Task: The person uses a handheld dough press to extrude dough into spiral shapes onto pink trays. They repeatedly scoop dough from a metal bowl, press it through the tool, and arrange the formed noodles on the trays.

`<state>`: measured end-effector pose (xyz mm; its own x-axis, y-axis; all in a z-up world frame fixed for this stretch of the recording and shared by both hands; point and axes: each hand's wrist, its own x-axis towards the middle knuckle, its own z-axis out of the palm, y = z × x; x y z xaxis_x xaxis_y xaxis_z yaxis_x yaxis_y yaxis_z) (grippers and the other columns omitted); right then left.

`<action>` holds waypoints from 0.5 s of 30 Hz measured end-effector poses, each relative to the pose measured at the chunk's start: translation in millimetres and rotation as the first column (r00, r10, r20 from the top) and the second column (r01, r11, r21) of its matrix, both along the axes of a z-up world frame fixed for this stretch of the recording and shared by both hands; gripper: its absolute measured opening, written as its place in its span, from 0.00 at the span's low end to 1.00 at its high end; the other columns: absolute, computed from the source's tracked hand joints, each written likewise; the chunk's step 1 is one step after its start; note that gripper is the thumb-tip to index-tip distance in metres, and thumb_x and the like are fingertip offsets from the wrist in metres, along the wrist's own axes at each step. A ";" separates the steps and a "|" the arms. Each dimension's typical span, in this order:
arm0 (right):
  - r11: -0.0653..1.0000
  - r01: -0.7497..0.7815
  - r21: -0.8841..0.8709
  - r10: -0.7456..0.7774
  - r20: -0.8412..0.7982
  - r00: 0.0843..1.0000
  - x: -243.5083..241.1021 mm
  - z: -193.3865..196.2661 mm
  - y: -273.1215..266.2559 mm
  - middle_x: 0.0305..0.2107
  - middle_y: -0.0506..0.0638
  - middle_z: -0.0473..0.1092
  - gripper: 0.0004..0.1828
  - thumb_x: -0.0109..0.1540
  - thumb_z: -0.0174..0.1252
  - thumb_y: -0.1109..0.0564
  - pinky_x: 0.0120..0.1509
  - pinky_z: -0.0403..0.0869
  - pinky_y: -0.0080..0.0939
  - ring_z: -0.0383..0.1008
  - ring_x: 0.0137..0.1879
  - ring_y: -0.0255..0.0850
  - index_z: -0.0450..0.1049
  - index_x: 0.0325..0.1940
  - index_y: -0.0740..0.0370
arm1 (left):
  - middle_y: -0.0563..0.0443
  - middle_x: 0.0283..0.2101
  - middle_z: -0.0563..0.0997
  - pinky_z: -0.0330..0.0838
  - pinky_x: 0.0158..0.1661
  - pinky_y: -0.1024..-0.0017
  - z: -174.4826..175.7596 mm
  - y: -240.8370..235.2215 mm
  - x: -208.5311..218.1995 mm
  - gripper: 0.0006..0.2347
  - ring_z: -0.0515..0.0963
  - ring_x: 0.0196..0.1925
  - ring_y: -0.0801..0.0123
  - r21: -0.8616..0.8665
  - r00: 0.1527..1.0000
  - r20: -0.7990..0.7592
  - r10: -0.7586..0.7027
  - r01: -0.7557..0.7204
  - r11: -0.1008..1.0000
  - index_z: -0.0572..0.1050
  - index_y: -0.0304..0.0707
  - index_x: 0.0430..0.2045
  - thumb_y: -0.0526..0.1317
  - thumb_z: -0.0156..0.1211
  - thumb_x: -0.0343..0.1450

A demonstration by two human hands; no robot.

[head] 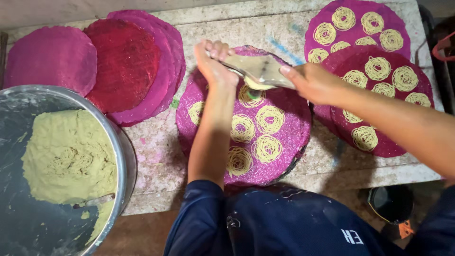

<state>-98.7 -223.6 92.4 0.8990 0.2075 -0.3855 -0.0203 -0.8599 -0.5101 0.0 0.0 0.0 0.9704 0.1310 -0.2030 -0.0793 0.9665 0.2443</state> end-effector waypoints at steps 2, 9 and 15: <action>0.996 0.035 -0.082 -0.039 -0.045 0.998 3.0 9.0 -9.9 0.21 0.63 0.71 0.39 0.74 0.33 0.35 0.42 0.75 0.57 0.77 0.29 0.55 0.76 0.33 0.69 | 0.64 0.16 0.59 0.60 0.28 0.71 -0.7 -16.3 -0.4 0.11 0.57 0.18 0.76 -0.023 0.999 -0.035 0.017 -0.018 1.000 0.60 0.51 0.17 0.44 0.51 0.71; 0.997 0.064 -0.029 -0.060 0.147 0.987 11.7 7.9 -22.0 0.21 0.61 0.72 0.37 0.73 0.39 0.34 0.43 0.71 0.56 0.75 0.31 0.54 0.77 0.36 0.69 | 0.61 0.18 0.62 0.64 0.33 0.69 17.2 -18.0 14.1 0.14 0.61 0.22 0.73 -0.154 0.985 0.082 -0.153 0.164 0.974 0.63 0.47 0.21 0.52 0.42 0.73; 0.996 0.053 0.066 -0.063 0.166 0.984 10.5 -3.4 -32.6 0.22 0.60 0.72 0.36 0.72 0.43 0.33 0.42 0.72 0.55 0.76 0.32 0.52 0.78 0.43 0.70 | 0.51 0.28 0.69 0.62 0.23 0.68 -11.0 0.8 -17.4 0.36 0.64 0.22 0.70 0.461 0.756 -0.415 -0.506 0.655 0.599 0.68 0.36 0.47 0.68 0.17 0.72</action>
